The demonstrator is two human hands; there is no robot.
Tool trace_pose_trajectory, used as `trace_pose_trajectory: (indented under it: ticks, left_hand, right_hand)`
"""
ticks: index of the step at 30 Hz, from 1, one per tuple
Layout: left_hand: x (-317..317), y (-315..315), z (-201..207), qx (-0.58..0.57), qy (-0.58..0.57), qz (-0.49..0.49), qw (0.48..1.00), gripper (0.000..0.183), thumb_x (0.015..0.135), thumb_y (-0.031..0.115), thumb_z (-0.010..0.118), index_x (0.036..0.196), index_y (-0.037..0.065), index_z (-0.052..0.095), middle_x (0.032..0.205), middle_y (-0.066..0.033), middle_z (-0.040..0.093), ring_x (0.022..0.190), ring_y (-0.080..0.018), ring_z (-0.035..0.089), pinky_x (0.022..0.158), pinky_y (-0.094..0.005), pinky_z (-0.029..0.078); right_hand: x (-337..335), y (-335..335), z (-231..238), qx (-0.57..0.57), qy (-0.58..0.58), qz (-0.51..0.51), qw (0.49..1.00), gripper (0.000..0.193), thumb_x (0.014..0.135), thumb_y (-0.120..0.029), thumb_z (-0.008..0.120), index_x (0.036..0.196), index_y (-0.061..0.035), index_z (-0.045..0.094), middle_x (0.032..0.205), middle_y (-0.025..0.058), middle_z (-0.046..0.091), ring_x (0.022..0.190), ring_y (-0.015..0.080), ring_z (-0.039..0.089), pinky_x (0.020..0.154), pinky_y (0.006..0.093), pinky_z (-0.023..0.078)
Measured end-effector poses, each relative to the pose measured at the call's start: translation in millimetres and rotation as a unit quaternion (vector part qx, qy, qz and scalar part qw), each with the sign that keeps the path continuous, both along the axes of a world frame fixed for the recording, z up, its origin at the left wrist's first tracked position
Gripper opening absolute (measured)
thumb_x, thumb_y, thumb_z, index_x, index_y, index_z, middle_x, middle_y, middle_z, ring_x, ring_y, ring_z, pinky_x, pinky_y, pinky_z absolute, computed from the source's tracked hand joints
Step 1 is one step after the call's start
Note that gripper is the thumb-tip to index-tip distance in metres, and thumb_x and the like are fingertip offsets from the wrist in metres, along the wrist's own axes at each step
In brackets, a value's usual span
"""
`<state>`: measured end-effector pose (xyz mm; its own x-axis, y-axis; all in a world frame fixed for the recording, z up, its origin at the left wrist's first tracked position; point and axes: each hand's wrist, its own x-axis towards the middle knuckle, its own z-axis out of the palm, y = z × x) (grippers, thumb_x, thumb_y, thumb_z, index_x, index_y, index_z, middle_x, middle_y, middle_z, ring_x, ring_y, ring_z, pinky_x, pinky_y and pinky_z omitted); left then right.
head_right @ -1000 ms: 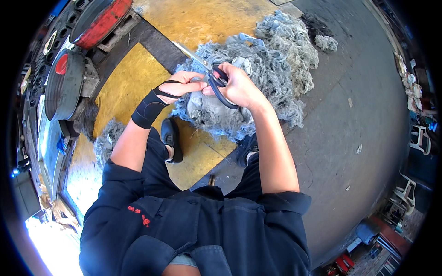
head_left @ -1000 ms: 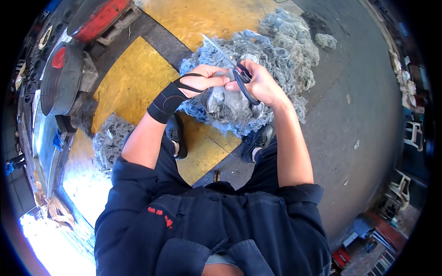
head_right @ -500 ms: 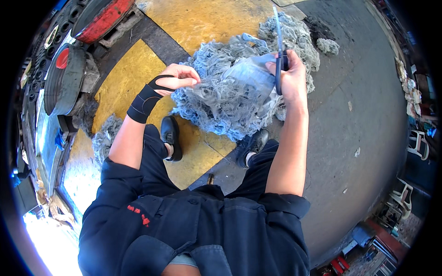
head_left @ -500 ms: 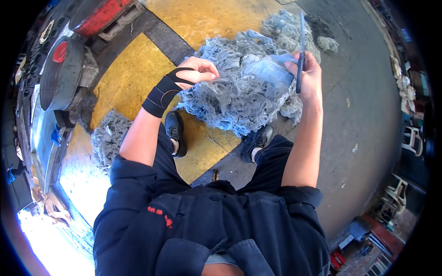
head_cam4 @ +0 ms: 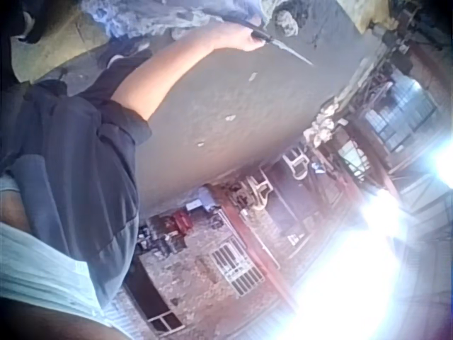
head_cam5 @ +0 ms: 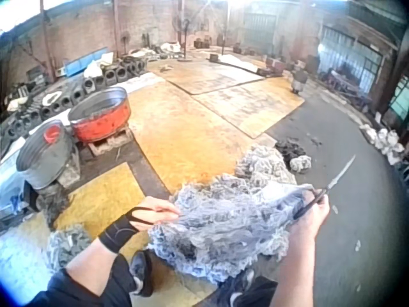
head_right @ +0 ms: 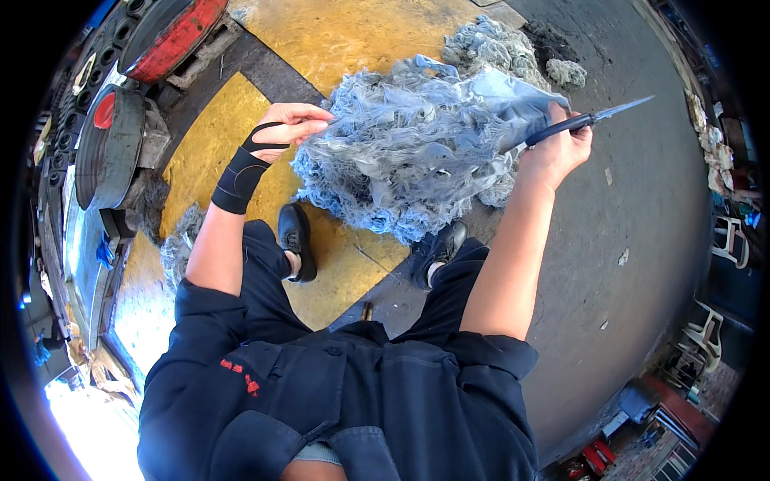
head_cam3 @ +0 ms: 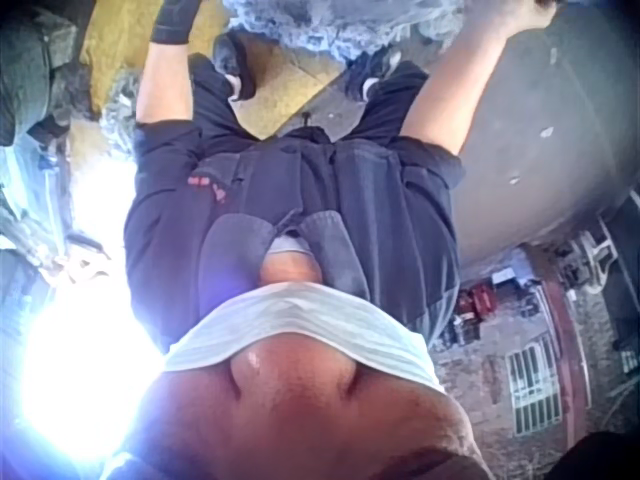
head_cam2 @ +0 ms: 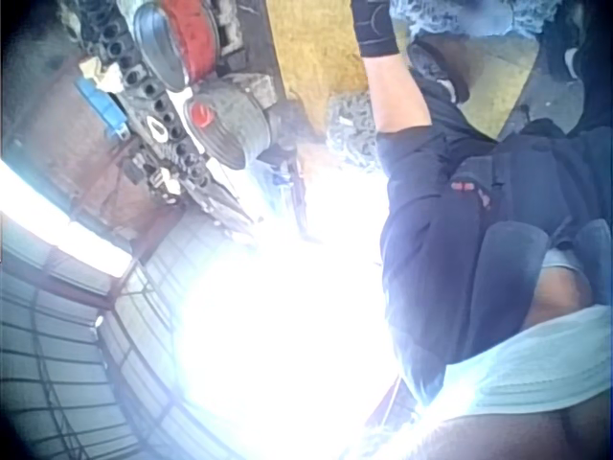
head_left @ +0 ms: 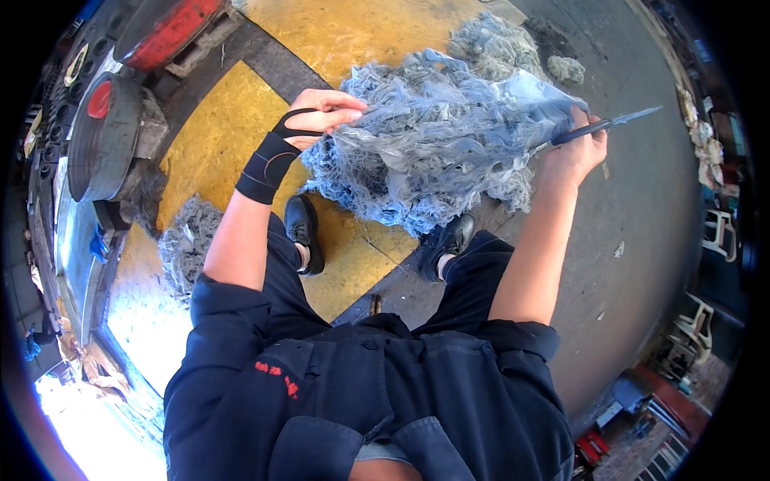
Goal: The person uses scissors to cut and separate sections of a large pile of tangled grey-blue fibrous mesh material on a fabrication floor.
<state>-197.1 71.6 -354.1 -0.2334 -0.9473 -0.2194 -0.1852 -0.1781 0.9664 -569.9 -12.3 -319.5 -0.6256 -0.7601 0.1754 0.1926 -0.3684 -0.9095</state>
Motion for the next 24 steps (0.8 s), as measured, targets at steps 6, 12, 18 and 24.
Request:
trace_pose_trajectory:
  ticks: [6, 12, 18, 24]
  left_hand:
    - [4.4, -2.9, -13.8, -0.047, 0.076, 0.061, 0.994, 0.020, 0.090, 0.020, 0.060, 0.103, 0.004, 0.061, 0.086, -0.0010, 0.062, 0.070, -0.0080, 0.054, 0.061, -0.0220, 0.044]
    - [-0.7, -2.2, -4.9, 0.002, 0.008, 0.014, 1.000, 0.016, 0.089, 0.021, 0.059, 0.095, 0.007, 0.058, 0.084, -0.0005, 0.061, 0.074, -0.0075, 0.055, 0.069, -0.0225, 0.044]
    - [-40.5, 17.1, -55.4, -0.029, -0.252, -0.188, 0.949, 0.071, 0.069, 0.041, 0.078, 0.125, 0.005, 0.053, 0.106, -0.0097, 0.061, 0.096, -0.0204, 0.056, 0.084, -0.0319, 0.043]
    - [-47.8, 26.2, -112.9, 0.107, -0.252, -0.118, 0.955, 0.046, 0.074, 0.041, 0.073, 0.096, 0.001, 0.066, 0.083, -0.0141, 0.066, 0.080, -0.0266, 0.060, 0.072, -0.0368, 0.044]
  right_hand:
    - [-3.7, 0.9, -0.5, -0.007, 0.000, 0.016, 1.000, 0.026, 0.072, 0.007, 0.068, 0.086, -0.0030, 0.049, 0.080, 0.0049, 0.055, 0.067, 0.0136, 0.056, 0.061, 0.0253, 0.047]
    - [2.7, 5.0, 9.7, 0.022, -0.030, -0.019, 0.999, 0.023, 0.073, 0.006, 0.067, 0.083, -0.0051, 0.050, 0.073, 0.0019, 0.054, 0.054, 0.0069, 0.047, 0.047, 0.0207, 0.036]
    - [-12.0, 2.3, 12.1, -0.012, -0.109, 0.042, 0.993, 0.025, 0.074, 0.007, 0.068, 0.081, -0.0083, 0.048, 0.075, 0.0015, 0.056, 0.055, 0.0052, 0.048, 0.047, 0.0166, 0.037]
    - [-9.0, 6.0, 23.7, -0.005, -0.120, 0.010, 0.993, 0.024, 0.075, 0.007, 0.066, 0.083, -0.0072, 0.049, 0.077, 0.0040, 0.058, 0.058, 0.0079, 0.051, 0.051, 0.0195, 0.041]
